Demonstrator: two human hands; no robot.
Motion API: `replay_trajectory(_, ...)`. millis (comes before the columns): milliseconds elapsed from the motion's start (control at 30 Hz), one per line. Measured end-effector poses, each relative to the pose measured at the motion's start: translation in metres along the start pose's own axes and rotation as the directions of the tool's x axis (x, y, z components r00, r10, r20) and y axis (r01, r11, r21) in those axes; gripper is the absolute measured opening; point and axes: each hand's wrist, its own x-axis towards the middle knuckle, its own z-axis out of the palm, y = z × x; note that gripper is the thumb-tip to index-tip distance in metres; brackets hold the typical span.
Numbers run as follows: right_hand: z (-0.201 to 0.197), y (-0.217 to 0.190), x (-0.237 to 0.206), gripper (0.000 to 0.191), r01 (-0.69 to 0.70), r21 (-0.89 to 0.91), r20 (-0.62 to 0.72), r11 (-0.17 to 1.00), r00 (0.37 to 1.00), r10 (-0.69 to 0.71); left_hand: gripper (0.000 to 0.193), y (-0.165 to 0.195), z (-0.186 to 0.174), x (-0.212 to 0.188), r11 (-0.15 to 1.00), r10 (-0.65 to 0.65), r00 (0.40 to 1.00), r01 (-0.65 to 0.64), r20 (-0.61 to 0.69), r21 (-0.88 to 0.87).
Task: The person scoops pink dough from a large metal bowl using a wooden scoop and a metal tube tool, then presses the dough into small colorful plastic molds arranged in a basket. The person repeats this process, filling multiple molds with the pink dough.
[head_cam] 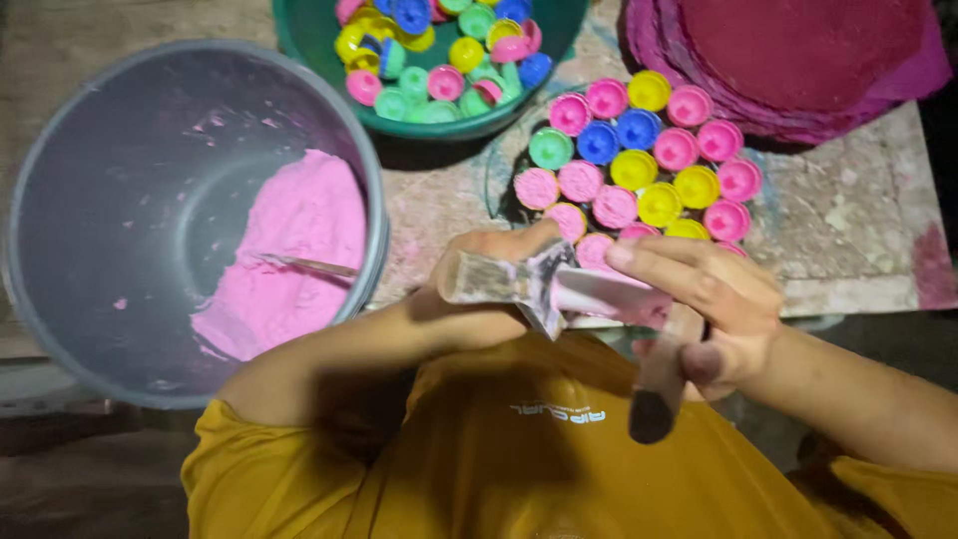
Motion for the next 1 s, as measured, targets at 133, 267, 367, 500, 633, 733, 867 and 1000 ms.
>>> replay_trajectory(133, -0.023, 0.010, -0.020, 0.091, -0.045, 0.008, 0.024, 0.999, 0.999, 0.044, 0.048, 0.018, 0.022, 0.030, 0.965, 0.237, 0.971, -0.238, -0.021, -0.111)
replay_trajectory(267, -0.039, 0.010, -0.050, 0.088, -0.318, 0.201, -0.021, 0.926, 0.944, 0.329, 0.056, 0.032, 0.027, 0.060, 0.956, 0.272, 0.961, -0.276, 0.050, 0.101)
replay_trajectory(367, -0.072, 0.032, -0.098, 0.106, -0.702, 0.592, 0.420, 0.395, 0.687, 0.593, 0.059, 0.039, 0.026, 0.077, 0.994, 0.109, 0.986, -0.109, 0.126, -0.007)
replay_trajectory(500, -0.067, 0.028, -0.169, 0.105, -0.961, 0.276, 0.776, -0.020, 0.211, 0.595, 0.059, 0.022, 0.053, 0.085, 0.987, -0.108, 0.980, 0.127, 0.168, -0.101)
replay_trajectory(633, -0.059, 0.005, -0.207, 0.088, -0.752, 0.658, 0.509, 0.028, 0.472, 0.720, 0.077, -0.044, 0.116, 0.083, 0.988, 0.152, 0.888, -0.139, -0.434, 0.063)
replay_trajectory(733, -0.069, -0.018, -0.216, 0.084, -0.639, 0.747, 0.204, 0.181, 0.480, 0.853, 0.091, -0.106, 0.167, 0.066, 0.991, -0.111, 0.663, 0.132, -0.741, -0.031)
replay_trajectory(867, -0.094, -0.039, -0.243, 0.085, -0.533, 0.808, -0.101, 0.250, 0.292, 0.951, 0.083, -0.166, 0.234, 0.053, 0.541, -0.514, 0.808, 0.045, -0.288, -0.840)
replay_trajectory(1000, -0.130, -0.066, -0.259, 0.087, -0.629, 0.728, -0.258, 0.273, 0.117, 0.959, 0.082, -0.174, 0.260, 0.056, 0.554, -0.441, 0.880, 0.112, -0.177, -0.825)
